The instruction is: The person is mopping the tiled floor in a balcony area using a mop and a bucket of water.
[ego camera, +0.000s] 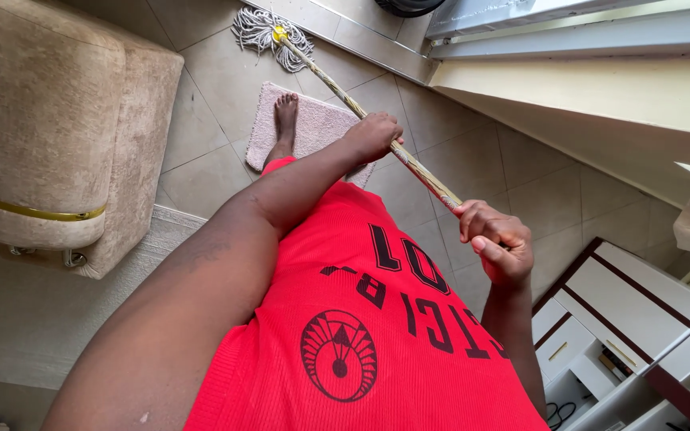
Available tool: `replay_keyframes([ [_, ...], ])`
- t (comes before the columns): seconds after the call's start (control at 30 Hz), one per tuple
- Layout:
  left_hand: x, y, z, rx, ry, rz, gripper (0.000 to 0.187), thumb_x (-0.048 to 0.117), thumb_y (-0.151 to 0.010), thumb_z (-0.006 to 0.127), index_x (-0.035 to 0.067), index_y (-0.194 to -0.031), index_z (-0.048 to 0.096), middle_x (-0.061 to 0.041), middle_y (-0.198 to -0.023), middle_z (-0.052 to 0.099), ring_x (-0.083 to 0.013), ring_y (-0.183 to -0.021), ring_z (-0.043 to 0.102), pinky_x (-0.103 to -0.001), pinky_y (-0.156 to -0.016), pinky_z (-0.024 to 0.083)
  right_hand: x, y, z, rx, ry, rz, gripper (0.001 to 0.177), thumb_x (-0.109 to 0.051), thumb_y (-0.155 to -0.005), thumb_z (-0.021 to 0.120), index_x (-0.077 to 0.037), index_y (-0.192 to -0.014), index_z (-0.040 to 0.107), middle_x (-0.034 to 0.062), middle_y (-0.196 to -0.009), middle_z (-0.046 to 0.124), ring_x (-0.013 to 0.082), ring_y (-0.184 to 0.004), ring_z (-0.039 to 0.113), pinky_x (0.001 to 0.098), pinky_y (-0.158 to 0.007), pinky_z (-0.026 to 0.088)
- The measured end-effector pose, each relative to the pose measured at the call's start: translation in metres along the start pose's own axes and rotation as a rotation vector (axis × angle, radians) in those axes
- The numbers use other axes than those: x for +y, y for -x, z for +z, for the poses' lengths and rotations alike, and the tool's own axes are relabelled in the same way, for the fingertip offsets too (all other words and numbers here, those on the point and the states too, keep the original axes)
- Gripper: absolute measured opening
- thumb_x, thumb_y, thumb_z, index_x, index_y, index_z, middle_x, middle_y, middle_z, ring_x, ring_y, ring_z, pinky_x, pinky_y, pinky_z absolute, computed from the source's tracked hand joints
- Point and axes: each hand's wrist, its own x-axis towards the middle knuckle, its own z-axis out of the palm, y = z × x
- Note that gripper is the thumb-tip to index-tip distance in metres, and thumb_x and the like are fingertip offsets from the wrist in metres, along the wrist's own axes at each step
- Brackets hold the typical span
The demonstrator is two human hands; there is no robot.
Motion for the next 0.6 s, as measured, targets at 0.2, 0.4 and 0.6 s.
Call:
replay_keyframes([
  [0.2,0.001,0.004,-0.019,-0.022,-0.019,0.010,0.028,0.030,-0.100,0.064,0.009,-0.086,0.074,-0.013,-0.093,0.067,-0.0338,-0.098,0.061,-0.047,-0.088,0.048,0.009,-0.002,0.006,0.083,-0.106,-0.031,0.032,-0.014,-0.084,0.062,-0.009,-0.062,0.038,0.0050,-0.063,0.049,0.0227,-0.072,0.055,0.0502,-0.107,0.048],
  [0.4,-0.038,0.023,-0.021,-0.015,-0.075,0.029,0.024,0.028,-0.097,0.064,0.009,-0.089,0.075,-0.013,-0.091,0.067,-0.0327,-0.097,0.062,-0.047,-0.087,0.049,0.039,-0.002,0.031,0.147,-0.184,-0.027,0.031,-0.015,-0.084,0.061,-0.008,-0.064,0.039,0.0059,-0.065,0.050,0.0239,-0.075,0.057,0.0515,-0.111,0.046],
  [0.6,-0.045,0.034,-0.051,-0.029,-0.138,0.012,0.027,0.029,-0.099,0.064,0.008,-0.088,0.075,-0.013,-0.091,0.067,-0.0339,-0.096,0.062,-0.047,-0.087,0.050,0.054,-0.012,0.044,0.130,-0.233,-0.042,0.033,-0.016,-0.091,0.062,-0.007,-0.067,0.042,0.0057,-0.071,0.053,0.0248,-0.081,0.062,0.0534,-0.119,0.041],
])
